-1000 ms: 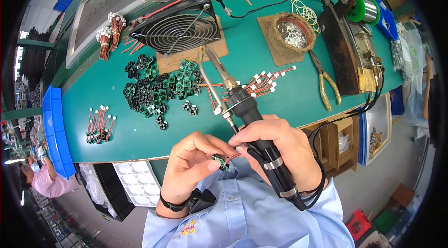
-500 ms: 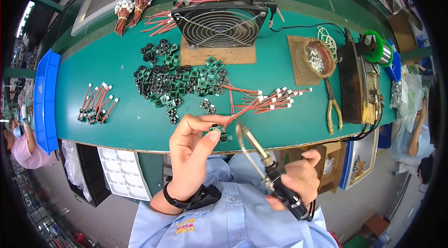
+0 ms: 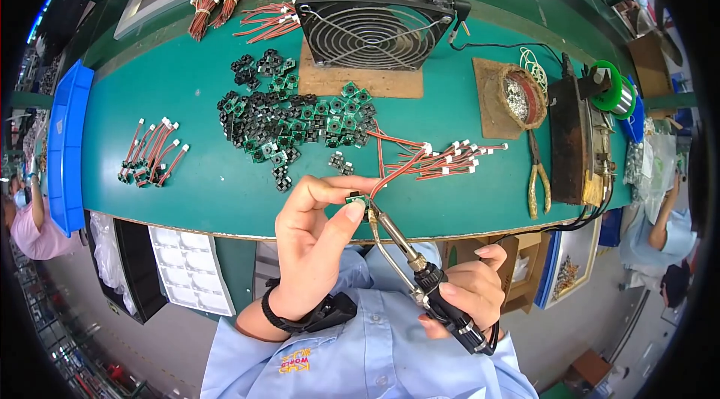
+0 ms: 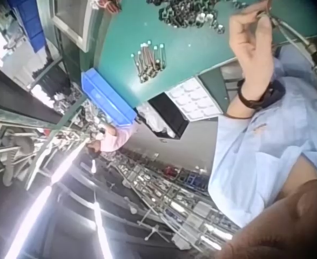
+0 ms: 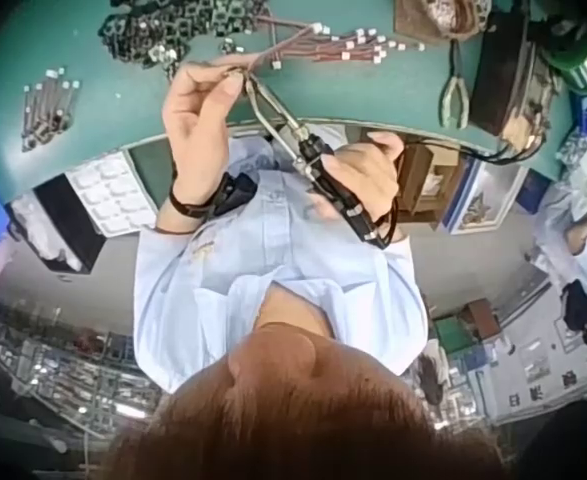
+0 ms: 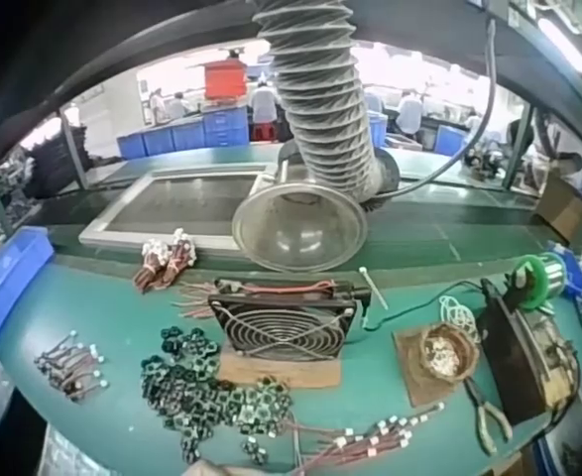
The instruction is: The person solders wires to circuit boards using a soldering iron, picking up a board and wire by hand, joining them, and then setting the assembly aside.
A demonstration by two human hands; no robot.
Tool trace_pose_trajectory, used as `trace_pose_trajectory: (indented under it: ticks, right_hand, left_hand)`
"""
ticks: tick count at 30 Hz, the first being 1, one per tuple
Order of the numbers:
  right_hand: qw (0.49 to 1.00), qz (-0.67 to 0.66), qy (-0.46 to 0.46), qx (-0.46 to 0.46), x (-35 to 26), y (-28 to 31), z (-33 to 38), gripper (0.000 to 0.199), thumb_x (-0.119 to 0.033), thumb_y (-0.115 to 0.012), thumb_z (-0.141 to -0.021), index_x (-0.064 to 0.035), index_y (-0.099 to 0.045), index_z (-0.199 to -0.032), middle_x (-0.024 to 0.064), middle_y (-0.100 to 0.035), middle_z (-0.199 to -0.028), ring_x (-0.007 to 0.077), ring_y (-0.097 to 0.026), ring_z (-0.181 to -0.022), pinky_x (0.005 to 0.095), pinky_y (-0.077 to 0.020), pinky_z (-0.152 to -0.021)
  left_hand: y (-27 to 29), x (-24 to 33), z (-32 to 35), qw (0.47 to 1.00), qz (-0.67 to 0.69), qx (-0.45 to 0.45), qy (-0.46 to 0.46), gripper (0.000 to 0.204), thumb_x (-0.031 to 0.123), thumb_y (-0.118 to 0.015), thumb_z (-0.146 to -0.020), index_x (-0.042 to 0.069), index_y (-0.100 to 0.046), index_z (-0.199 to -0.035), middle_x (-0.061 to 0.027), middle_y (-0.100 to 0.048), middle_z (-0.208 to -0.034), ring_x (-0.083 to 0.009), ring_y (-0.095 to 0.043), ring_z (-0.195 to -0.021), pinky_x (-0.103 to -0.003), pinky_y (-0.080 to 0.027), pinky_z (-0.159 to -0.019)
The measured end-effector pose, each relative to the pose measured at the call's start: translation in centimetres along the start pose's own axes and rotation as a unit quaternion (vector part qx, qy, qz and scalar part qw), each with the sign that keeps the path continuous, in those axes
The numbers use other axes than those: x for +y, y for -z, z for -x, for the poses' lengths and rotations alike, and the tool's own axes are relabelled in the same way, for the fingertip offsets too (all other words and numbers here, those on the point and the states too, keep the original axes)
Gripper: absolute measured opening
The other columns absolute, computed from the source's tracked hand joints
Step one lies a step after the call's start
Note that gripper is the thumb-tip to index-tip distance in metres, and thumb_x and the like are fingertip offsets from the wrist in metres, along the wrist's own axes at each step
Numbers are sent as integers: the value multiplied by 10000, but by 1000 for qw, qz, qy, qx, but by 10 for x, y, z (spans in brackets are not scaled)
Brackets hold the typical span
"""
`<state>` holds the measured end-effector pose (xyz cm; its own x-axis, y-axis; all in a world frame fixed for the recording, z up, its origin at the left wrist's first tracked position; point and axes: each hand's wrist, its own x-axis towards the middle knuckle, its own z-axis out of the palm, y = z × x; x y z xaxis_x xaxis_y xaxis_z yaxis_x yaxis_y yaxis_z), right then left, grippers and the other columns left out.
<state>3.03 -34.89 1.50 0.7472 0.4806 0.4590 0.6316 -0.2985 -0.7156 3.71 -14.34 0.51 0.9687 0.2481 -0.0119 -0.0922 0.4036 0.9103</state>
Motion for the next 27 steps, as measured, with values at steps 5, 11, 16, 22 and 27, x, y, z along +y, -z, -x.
trace_pose_trajectory:
  ticks: [5,11,16,22,27]
  right_hand:
    - [1000,-4,2,-5,1,1,1,467,-236,-795,-600,-131,-606,-1015,-16,-609,-757,129,-592,-647,347,-318,-845]
    - [1000,-7,-2,-5,1,2,0,463,-230,-791,-603,-127,-606,-1015,-14,-611,-758,131,-591,-646,353,-318,-842]
    - [1000,-4,1,-6,2,2,1,459,-263,-773,-621,-114,-590,-1015,-2,-604,-718,149,-582,-629,379,-319,-833]
    - [1000,9,28,11,7,-2,4,478,-335,-745,-648,-94,-557,-1015,17,-580,-640,178,-561,-590,427,-325,-811]
    - [999,16,30,11,6,-2,5,478,-335,-745,-650,-97,-556,-1018,18,-578,-642,176,-558,-592,428,-326,-812]
  left_hand:
    - [0,0,1,1000,-10,2,-1,109,-42,-537,-842,23,-480,-908,-181,-610,-1040,-185,-563,-985,-318,-416,-868]
    - [0,-2,2,1000,-12,1,0,113,-50,-533,-842,22,-479,-909,-181,-608,-1045,-185,-563,-989,-318,-417,-868]
    - [-2,-1,1,1000,-4,1,-1,111,-48,-532,-844,24,-477,-909,-180,-609,-1044,-187,-561,-994,-319,-414,-871]
    - [-2,-2,2,1000,-6,1,2,105,-39,-534,-848,26,-475,-906,-184,-612,-1043,-190,-563,-996,-319,-414,-871]
    - [-3,-1,2,1000,-9,2,-2,99,-31,-536,-852,28,-476,-904,-185,-615,-1043,-183,-564,-987,-314,-418,-863]
